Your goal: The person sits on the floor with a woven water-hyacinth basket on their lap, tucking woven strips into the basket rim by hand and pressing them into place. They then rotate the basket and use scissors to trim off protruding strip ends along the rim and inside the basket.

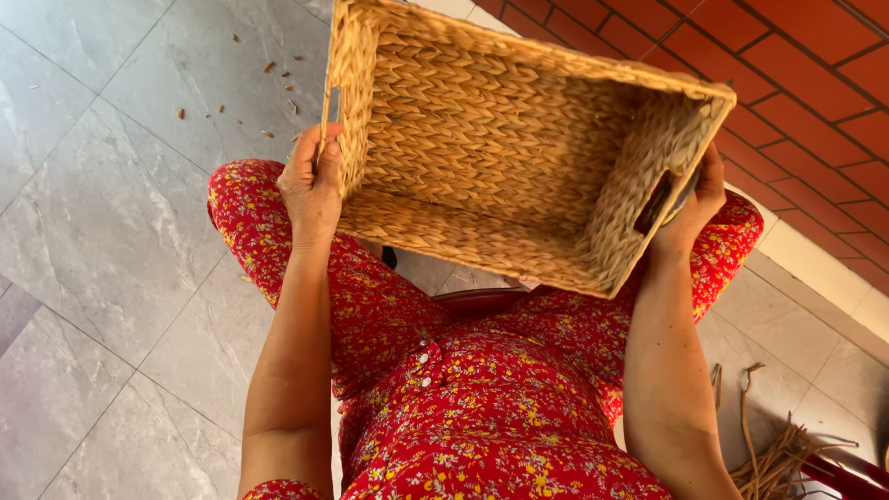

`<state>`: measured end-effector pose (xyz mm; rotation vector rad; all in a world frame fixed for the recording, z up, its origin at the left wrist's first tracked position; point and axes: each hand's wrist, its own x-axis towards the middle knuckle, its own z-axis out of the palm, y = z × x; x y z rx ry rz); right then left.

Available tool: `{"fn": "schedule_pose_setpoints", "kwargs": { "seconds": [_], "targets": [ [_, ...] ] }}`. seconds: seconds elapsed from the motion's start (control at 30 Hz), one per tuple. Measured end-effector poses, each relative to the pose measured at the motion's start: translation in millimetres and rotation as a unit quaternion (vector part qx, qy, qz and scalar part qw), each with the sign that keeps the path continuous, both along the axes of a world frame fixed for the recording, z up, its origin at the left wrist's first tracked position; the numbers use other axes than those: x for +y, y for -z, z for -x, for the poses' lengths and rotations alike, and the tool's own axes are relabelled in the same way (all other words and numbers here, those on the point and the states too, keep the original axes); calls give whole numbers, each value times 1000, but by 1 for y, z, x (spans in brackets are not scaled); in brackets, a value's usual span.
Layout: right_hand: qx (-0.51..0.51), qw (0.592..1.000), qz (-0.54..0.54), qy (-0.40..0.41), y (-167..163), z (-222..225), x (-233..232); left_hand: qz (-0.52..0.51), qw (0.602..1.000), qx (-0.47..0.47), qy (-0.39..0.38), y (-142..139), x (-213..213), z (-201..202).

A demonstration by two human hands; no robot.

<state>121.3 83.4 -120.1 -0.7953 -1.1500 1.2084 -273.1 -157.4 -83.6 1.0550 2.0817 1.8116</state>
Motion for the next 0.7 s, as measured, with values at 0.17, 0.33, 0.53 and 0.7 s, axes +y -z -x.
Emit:
{"fn": "schedule_pose_setpoints", "kwargs": {
  "seconds": [0.17,0.33,0.53,0.7],
  "targets": [
    [16,1000,-2,-14,4,6,-1,0,1000,7,-10,-7,1,2],
    [-10,1000,2,10,3,17,-6,-9,1000,7,0,-10,4,5],
    [-5,1000,-1,24,1,30,-5,6,1000,27,5,-12,9,7],
    [-28,999,3,29,0,31,-6,6,1000,28,-1,-13,11,6]
  ]
}}
